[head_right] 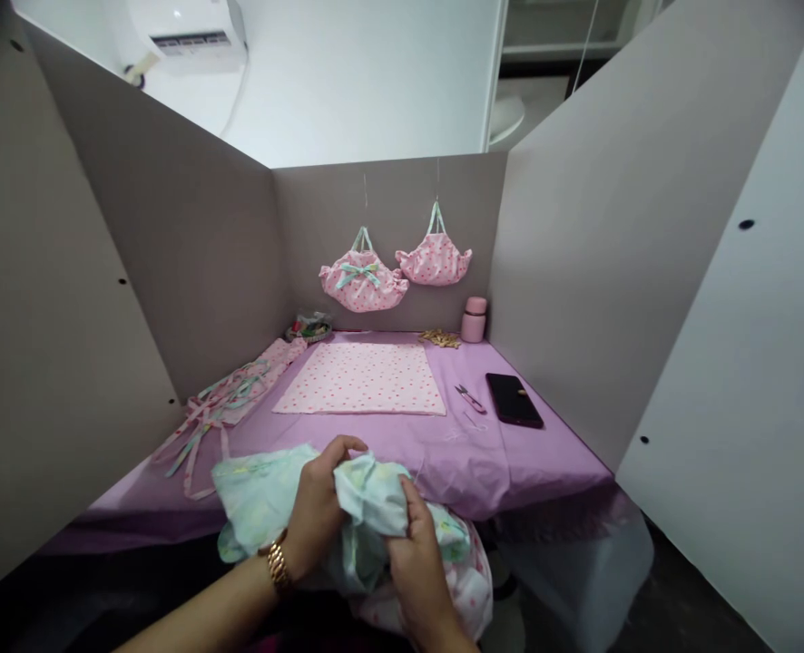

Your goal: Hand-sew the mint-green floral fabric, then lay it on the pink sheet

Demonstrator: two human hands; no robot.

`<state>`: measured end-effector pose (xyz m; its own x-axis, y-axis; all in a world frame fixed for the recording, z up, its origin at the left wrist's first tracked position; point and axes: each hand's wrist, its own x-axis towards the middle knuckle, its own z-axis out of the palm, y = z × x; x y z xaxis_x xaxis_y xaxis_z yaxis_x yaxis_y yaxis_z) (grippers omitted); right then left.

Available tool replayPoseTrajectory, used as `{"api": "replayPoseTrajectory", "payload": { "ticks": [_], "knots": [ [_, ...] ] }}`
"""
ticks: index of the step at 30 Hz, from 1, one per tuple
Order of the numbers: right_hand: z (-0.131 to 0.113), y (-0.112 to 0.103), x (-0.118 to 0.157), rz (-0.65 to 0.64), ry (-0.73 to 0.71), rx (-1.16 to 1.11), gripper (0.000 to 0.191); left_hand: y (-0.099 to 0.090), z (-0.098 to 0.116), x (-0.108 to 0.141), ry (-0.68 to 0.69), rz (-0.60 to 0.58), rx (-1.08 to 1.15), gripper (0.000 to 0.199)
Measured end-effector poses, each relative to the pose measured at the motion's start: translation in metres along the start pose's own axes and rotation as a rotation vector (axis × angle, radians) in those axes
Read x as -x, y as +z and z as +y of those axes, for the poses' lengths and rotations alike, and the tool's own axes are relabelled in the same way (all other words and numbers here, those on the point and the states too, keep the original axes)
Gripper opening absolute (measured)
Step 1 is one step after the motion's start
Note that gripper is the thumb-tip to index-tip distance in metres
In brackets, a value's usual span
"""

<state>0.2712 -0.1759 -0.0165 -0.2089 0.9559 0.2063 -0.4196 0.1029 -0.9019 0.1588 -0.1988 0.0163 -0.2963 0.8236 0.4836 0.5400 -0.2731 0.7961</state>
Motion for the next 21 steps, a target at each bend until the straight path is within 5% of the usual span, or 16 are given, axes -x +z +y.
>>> {"api": "replayPoseTrajectory", "payload": {
  "ticks": [3, 10, 14, 21],
  "knots": [
    [-0.006, 0.0, -0.002, -0.059, 0.045, -0.023, 0.035, -0.003, 0.005, -0.005, 0.007, -0.032, 0.079, 0.028],
    [-0.018, -0.005, -0.014, -0.083, 0.164, -0.116, 0.016, 0.002, 0.007, 0.002, -0.13, -0.147, 0.249, 0.021],
    [-0.023, -0.007, -0.013, -0.197, 0.274, -0.159, 0.024, 0.001, 0.002, -0.006, -0.235, -0.216, 0.373, 0.009],
    [-0.024, -0.017, -0.021, -0.342, 0.351, -0.172, 0.034, -0.008, 0.013, -0.008, -0.472, -0.397, 0.744, 0.02]
  ]
}}
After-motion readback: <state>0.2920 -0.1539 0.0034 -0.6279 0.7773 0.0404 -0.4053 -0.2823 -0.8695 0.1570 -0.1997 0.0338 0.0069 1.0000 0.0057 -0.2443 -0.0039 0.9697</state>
